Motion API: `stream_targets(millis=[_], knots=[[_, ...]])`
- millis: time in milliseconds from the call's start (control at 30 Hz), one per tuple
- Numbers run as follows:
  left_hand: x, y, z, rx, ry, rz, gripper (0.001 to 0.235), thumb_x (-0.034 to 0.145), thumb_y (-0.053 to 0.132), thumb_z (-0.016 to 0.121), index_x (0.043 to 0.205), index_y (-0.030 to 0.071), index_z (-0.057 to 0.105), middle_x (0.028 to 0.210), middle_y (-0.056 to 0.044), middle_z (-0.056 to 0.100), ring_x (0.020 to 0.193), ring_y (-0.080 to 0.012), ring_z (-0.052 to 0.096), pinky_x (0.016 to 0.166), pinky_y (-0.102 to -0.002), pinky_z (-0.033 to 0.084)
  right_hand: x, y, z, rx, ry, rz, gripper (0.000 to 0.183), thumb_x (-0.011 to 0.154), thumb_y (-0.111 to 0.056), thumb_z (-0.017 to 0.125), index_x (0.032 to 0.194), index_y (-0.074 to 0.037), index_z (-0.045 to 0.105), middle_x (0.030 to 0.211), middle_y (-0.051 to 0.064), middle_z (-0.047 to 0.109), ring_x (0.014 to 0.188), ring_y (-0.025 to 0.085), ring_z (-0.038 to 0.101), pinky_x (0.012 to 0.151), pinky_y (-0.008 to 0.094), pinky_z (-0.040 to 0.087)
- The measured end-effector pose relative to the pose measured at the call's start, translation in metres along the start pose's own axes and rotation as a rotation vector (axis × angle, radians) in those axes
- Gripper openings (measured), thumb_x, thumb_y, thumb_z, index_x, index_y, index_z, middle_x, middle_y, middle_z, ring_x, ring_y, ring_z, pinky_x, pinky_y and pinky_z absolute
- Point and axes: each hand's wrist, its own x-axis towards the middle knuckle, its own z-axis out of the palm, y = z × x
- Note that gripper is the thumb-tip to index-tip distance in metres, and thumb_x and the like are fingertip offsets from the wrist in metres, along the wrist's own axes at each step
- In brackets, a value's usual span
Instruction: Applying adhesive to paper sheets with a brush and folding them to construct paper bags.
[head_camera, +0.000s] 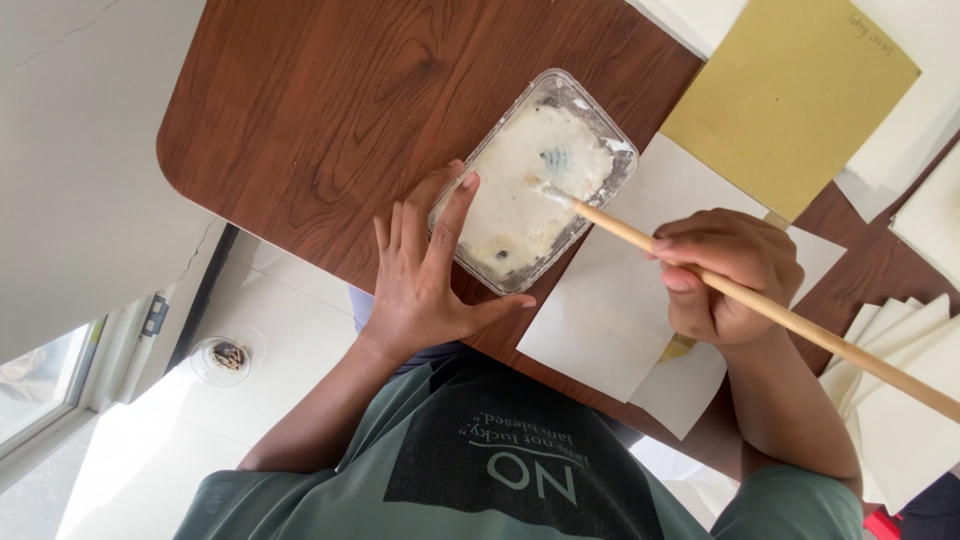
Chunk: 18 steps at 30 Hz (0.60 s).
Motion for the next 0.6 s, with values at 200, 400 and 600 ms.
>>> stream_targets(millis=[200, 400, 600], knots=[[0.002, -0.002, 0.0, -0.012, -0.022, 0.003, 0.121, 0.074, 0.088, 0.077, 0.161, 0.014, 0.034, 0.159, -0.015, 0.047, 0.127, -0.0308, 0.057, 0.096, -0.05, 0.046, -0.001, 0.005, 0.006, 0.01, 0.008, -0.011, 0.018, 0.103, -0.016, 0.058, 0.099, 0.002, 0.062, 0.077, 0.013, 0.068, 0.064, 0.027, 0.07, 0.054, 0.032, 0.055], [0.003, -0.002, -0.002, -0.029, -0.021, 0.006, 0.12, 0.075, 0.086, 0.079, 0.159, 0.014, 0.035, 0.159, -0.015, 0.048, 0.126, -0.0309, 0.059, 0.092, -0.049, 0.046, -0.002, 0.004, 0.01, -0.041, 0.065, -0.01, 0.02, 0.104, -0.016, 0.056, 0.098, 0.003, 0.06, 0.079, 0.015, 0.068, 0.063, 0.029, 0.069, 0.054, 0.035, 0.054], [0.001, -0.001, -0.003, -0.06, -0.028, -0.015, 0.117, 0.075, 0.086, 0.078, 0.159, 0.015, 0.036, 0.161, -0.013, 0.046, 0.131, -0.0327, 0.058, 0.091, -0.053, 0.047, -0.004, 0.006, 0.012, -0.046, 0.131, -0.073, 0.023, 0.104, -0.016, 0.053, 0.092, 0.003, 0.057, 0.07, 0.015, 0.062, 0.057, 0.029, 0.064, 0.048, 0.036, 0.047]])
